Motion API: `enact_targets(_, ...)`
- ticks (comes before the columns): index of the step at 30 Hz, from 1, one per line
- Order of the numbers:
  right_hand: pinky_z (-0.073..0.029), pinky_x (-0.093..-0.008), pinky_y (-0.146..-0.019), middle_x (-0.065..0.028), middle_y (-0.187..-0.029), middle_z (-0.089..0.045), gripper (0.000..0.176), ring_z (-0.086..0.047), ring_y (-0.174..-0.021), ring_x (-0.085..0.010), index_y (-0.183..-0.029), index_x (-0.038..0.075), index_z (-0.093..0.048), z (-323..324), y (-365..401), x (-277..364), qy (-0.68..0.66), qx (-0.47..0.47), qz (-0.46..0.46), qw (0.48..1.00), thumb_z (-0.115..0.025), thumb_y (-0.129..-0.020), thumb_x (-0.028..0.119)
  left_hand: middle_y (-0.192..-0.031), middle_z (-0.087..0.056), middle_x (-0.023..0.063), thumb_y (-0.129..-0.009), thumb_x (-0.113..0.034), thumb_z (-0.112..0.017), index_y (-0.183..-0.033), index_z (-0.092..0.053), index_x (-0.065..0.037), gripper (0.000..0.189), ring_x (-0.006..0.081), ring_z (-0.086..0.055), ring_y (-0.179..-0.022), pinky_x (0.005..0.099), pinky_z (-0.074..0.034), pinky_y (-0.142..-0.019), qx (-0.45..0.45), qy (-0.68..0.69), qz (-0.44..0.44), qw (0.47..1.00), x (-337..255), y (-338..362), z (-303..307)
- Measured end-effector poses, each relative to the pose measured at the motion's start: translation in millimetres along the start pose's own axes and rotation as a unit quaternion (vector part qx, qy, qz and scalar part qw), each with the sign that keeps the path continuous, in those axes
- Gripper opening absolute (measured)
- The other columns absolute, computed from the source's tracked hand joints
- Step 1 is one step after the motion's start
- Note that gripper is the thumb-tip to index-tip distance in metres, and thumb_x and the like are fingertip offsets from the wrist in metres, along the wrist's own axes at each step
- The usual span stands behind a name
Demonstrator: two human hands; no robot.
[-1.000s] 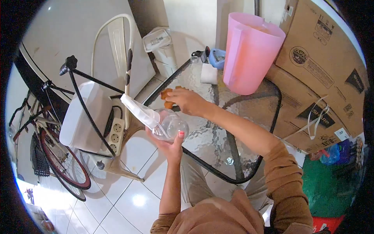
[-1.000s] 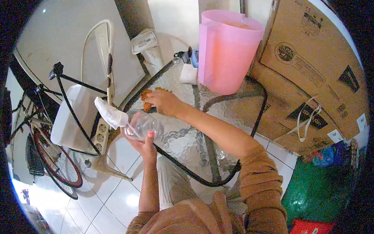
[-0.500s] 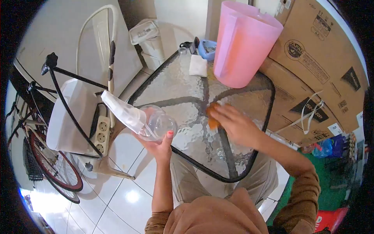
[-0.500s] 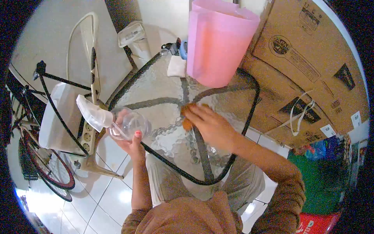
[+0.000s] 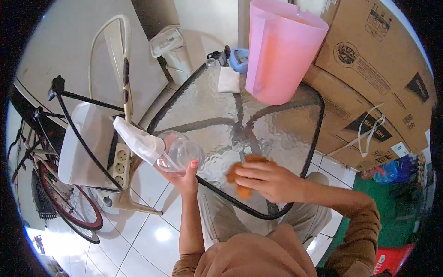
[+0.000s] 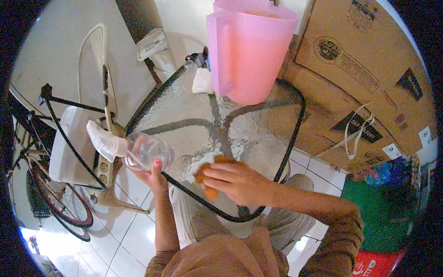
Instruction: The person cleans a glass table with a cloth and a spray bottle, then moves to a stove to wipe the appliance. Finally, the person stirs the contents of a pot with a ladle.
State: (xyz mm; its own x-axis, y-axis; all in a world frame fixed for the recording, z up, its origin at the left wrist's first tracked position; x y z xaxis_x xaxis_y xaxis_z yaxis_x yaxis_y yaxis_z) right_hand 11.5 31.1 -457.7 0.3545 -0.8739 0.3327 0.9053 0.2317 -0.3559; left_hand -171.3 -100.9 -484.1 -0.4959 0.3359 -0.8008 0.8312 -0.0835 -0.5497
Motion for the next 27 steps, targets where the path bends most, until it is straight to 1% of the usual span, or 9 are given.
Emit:
enact_targets(4,-0.036,-0.0412,-0.103,-0.0151,-0.129,-0.049,0.046,-0.046,-0.121,-0.0306,-0.121,0.005,-0.053,23,40,-34,0.049,-0.007,-0.076,0.996,-0.056,-0.075,0.004,-0.118,-0.053,0.0162,-0.068,-0.050,-0.073,-0.135,-0.023,0.000,0.098,0.0256,-0.052,-0.107,0.0380,-0.043,-0.092,-0.007,-0.025,-0.018,1.000,-3,-1,-4)
enact_targets(7,-0.033,-0.0424,-0.105,-0.0157,-0.129,-0.048,0.047,-0.044,-0.122,-0.0319,-0.123,0.004,-0.051,29,5,-69,0.061,-0.043,-0.134,0.988,-0.056,-0.076,0.004,-0.118,-0.053,0.0164,-0.068,-0.048,-0.074,-0.136,-0.021,-0.001,0.099,0.0256,-0.052,-0.106,0.0382,-0.043,-0.092,-0.004,-0.025,-0.021,0.999,-2,-1,-3)
enact_targets(11,-0.036,-0.0426,-0.102,-0.0178,-0.128,-0.048,0.047,-0.044,-0.120,-0.0347,-0.122,0.001,-0.050,-3,-70,-97,0.111,-0.062,-0.043,0.991,-0.054,-0.076,0.002,-0.118,-0.053,0.0164,-0.068,-0.045,-0.076,-0.136,-0.020,0.000,0.099,0.0257,-0.052,-0.107,0.0384,-0.043,-0.093,-0.005,-0.010,-0.043,0.999,3,-2,2)
enact_targets(13,-0.036,-0.0416,-0.101,-0.0178,-0.128,-0.047,0.050,-0.044,-0.120,-0.0329,-0.125,0.000,-0.046,-26,-105,-119,0.050,-0.095,0.018,0.994,-0.053,-0.075,-0.005,-0.133,-0.036,0.0212,-0.064,-0.034,-0.082,-0.140,-0.009,-0.003,0.110,0.0321,-0.044,-0.121,0.0442,-0.041,-0.098,0.018,0.036,0.018,0.999,6,-1,3)
enact_targets(16,-0.037,-0.0395,-0.100,-0.0197,-0.123,-0.049,0.047,-0.046,-0.118,-0.0335,-0.122,-0.003,-0.047,-35,-156,-125,0.079,-0.082,-0.024,0.993,-0.051,-0.074,-0.005,-0.120,-0.053,0.0169,-0.068,-0.041,-0.077,-0.136,-0.021,-0.001,0.097,0.0261,-0.052,-0.108,0.0382,-0.043,-0.094,-0.002,0.011,-0.012,1.000,3,-1,0)
enact_targets(19,-0.039,-0.0386,-0.097,-0.0200,-0.118,-0.051,0.042,-0.047,-0.115,-0.0338,-0.118,-0.003,-0.049,-47,-199,-158,0.102,-0.099,-0.087,0.986,-0.049,-0.076,-0.002,-0.121,-0.052,0.0174,-0.068,-0.041,-0.077,-0.136,-0.021,-0.002,0.096,0.0265,-0.051,-0.109,0.0385,-0.042,-0.095,0.011,0.009,-0.011,1.000,2,-2,0)
enact_targets(21,-0.040,-0.0392,-0.094,-0.0193,-0.112,-0.053,0.034,-0.049,-0.112,-0.0335,-0.110,-0.003,-0.052,-46,-217,-180,0.116,-0.106,-0.208,0.965,-0.049,-0.076,0.002,-0.126,-0.045,0.0193,-0.066,-0.037,-0.080,-0.137,-0.017,-0.003,0.101,0.0297,-0.047,-0.115,0.0409,-0.041,-0.096,0.015,0.018,0.007,1.000,2,-1,2)
enact_targets(25,-0.041,-0.0392,-0.093,-0.0180,-0.111,-0.055,0.032,-0.050,-0.109,-0.0337,-0.108,-0.004,-0.054,-53,-223,-173,0.156,-0.147,-0.133,0.968,-0.049,-0.077,0.002,-0.131,-0.038,0.0218,-0.065,-0.032,-0.081,-0.138,-0.011,-0.003,0.105,0.0332,-0.043,-0.122,0.0436,-0.041,-0.097,0.024,0.023,0.018,0.999,6,-1,5)
enact_targets(27,-0.039,-0.0379,-0.097,-0.0165,-0.117,-0.054,0.036,-0.050,-0.113,-0.0330,-0.114,-0.001,-0.054,-53,-199,-147,0.061,-0.090,-0.008,0.994,-0.048,-0.078,0.003,-0.131,-0.038,0.0218,-0.065,-0.032,-0.081,-0.138,-0.011,-0.003,0.105,0.0333,-0.043,-0.122,0.0437,-0.041,-0.097,0.022,0.032,0.024,0.999,8,-1,4)
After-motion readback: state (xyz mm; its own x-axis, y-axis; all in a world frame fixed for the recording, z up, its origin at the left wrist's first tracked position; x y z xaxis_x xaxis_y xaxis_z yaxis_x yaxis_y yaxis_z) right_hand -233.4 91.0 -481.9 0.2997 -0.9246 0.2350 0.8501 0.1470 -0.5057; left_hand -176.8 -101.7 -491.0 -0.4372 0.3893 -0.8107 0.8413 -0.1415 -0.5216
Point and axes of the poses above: each hand's wrist, its own y-axis away from the middle knuckle, its own z-axis out of the back of the hand, x = y × z, the point moved 4 cm from there along -y, towards the middle knuckle
